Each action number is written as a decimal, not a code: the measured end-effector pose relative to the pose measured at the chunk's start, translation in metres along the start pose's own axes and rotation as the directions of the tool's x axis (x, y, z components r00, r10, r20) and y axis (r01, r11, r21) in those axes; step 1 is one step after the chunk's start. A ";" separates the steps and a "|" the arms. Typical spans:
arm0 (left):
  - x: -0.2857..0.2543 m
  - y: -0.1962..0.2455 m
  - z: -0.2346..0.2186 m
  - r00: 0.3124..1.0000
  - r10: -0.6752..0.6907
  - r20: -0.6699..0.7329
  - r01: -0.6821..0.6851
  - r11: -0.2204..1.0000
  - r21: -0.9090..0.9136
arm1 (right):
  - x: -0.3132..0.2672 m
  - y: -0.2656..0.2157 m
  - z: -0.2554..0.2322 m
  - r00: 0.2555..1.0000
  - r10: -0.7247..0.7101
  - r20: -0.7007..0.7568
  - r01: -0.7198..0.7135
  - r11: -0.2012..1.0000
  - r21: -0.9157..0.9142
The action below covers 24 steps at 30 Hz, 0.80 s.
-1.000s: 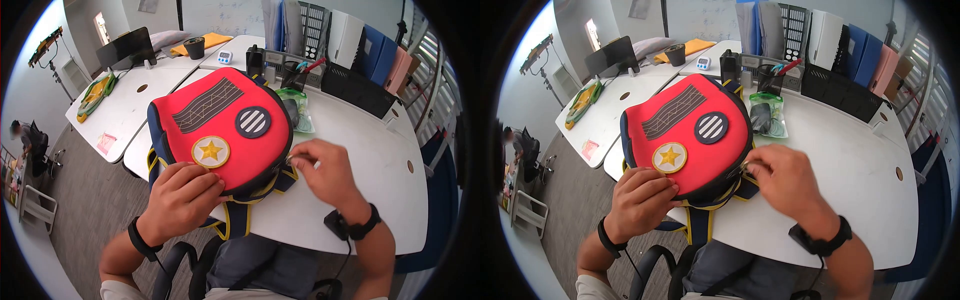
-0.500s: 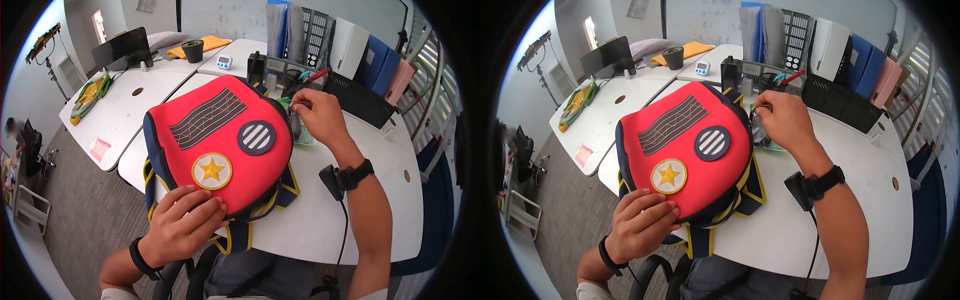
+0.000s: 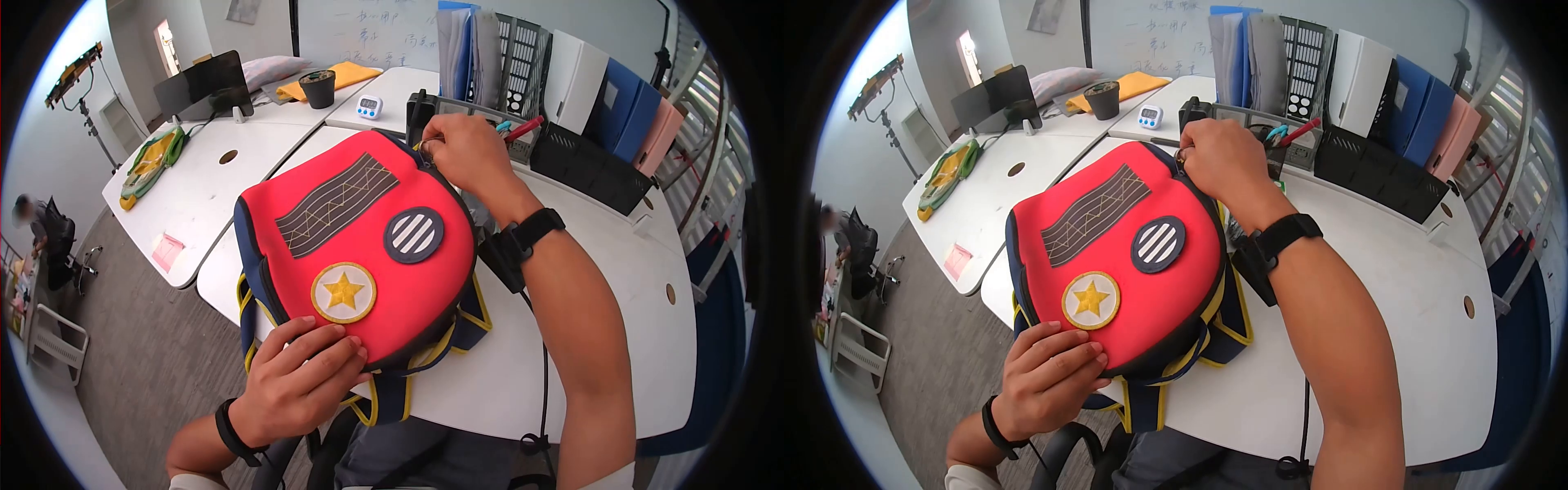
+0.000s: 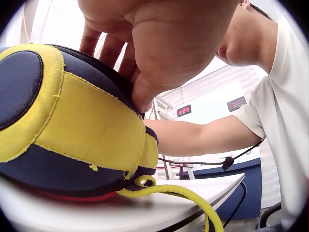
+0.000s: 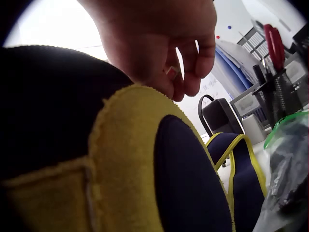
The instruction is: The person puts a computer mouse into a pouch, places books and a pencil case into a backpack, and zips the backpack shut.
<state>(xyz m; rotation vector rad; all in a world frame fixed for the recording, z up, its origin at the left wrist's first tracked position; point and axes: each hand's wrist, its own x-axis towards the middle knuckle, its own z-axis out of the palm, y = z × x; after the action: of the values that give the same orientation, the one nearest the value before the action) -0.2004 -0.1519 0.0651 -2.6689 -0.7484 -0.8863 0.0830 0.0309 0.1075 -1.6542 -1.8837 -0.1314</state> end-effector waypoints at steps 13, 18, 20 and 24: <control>-0.040 -0.015 -0.009 0.863 -0.503 -0.042 0.494 0.859 -0.136 | -0.105 0.040 -0.057 0.892 0.126 0.433 -0.287 0.899 0.330; -0.047 -0.011 -0.002 0.636 -0.748 0.190 0.743 0.526 -0.413 | -0.157 0.015 -0.065 0.735 -0.031 0.677 -0.373 0.815 0.443; -0.044 -0.011 0.001 0.644 -0.745 0.175 0.727 0.523 -0.446 | -0.163 0.010 -0.059 0.735 -0.112 0.669 -0.303 0.828 0.472; -0.049 -0.024 0.012 0.678 -0.716 0.169 0.684 0.529 -0.502 | -0.166 0.005 -0.047 0.748 -0.164 0.643 -0.242 0.836 0.494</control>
<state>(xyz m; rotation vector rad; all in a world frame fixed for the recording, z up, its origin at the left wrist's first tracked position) -0.2408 -0.1468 0.0275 -2.7284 -1.9103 -1.5478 0.1091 -0.1332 0.0603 -1.4006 -2.0793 1.0835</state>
